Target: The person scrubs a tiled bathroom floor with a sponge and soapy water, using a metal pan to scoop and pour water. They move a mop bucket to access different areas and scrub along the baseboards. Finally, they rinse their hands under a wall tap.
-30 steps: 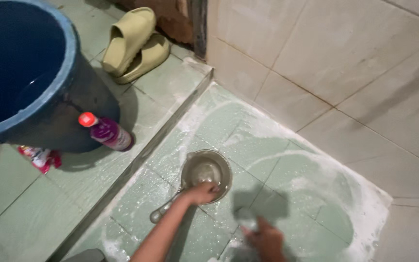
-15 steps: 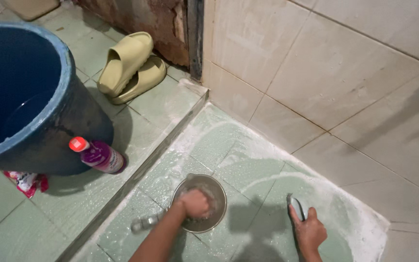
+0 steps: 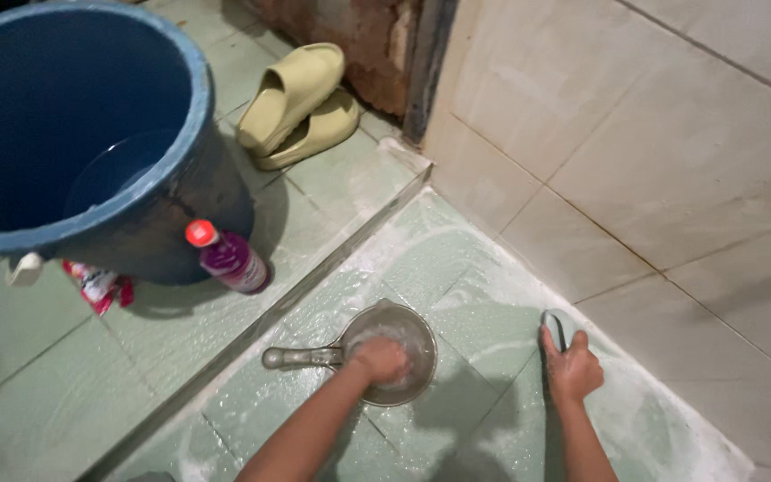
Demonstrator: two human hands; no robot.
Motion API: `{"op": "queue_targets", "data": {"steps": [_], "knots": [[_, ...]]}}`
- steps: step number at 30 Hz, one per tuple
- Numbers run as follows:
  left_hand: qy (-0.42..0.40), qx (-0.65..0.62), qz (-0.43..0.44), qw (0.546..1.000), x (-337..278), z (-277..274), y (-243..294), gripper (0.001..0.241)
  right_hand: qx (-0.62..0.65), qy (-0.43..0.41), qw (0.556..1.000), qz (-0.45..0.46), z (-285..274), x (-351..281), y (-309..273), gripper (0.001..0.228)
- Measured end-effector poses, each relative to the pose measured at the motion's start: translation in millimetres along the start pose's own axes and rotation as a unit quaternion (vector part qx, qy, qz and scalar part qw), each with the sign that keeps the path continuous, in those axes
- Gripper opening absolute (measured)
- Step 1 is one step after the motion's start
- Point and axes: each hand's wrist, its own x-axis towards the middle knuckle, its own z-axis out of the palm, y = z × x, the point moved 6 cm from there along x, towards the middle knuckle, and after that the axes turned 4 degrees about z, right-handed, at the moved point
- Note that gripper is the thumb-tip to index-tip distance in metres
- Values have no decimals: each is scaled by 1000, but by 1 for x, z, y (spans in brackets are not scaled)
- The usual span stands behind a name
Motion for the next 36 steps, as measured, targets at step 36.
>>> {"op": "queue_targets", "data": {"steps": [36], "knots": [[-107,-839,-55,530,-132,17,-30,29,100,-93,986,-100,-16,-75,-80,61]]}}
